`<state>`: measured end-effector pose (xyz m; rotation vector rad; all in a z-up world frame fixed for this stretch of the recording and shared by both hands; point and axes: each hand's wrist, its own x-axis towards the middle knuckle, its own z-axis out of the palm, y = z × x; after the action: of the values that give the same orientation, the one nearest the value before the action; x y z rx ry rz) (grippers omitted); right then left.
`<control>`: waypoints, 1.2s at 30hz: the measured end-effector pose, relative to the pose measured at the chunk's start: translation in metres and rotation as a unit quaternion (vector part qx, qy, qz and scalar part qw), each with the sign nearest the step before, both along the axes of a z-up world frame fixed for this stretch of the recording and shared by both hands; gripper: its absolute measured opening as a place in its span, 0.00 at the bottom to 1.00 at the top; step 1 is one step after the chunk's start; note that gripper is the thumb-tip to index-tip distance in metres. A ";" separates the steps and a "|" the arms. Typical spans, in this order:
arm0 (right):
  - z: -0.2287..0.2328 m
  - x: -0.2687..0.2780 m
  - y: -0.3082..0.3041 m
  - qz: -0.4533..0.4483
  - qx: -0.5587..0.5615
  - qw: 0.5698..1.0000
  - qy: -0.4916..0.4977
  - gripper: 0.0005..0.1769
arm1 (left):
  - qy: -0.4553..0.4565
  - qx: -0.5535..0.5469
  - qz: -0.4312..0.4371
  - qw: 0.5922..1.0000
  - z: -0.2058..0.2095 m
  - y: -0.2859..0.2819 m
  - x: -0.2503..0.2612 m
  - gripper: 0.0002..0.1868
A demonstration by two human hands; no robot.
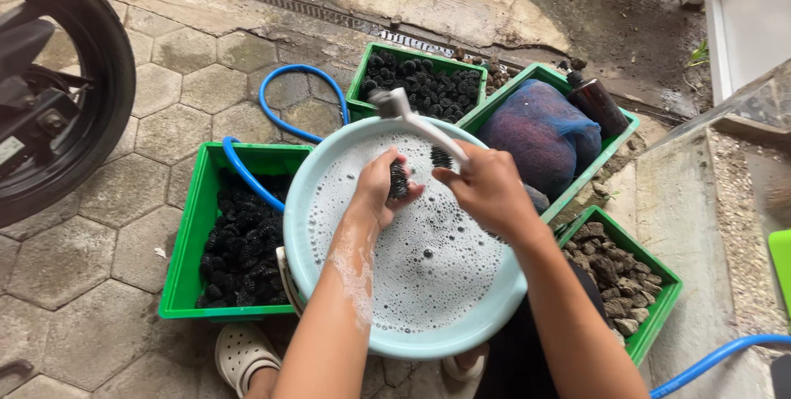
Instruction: The person cleans bio balls by dipping them into a tub of soapy water, scrubbing them with a brush, and placing them into a crate.
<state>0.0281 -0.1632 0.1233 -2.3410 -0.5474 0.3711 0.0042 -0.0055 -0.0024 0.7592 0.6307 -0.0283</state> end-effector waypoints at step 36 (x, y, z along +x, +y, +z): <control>-0.015 -0.010 -0.018 0.040 -0.127 0.990 -0.052 0.21 | -0.015 -0.045 0.029 0.998 -0.057 0.015 0.004 0.22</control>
<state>0.0178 -0.1812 0.1083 -2.6010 -0.6796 0.3752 0.0080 0.0097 -0.0593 0.6529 0.6188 0.0087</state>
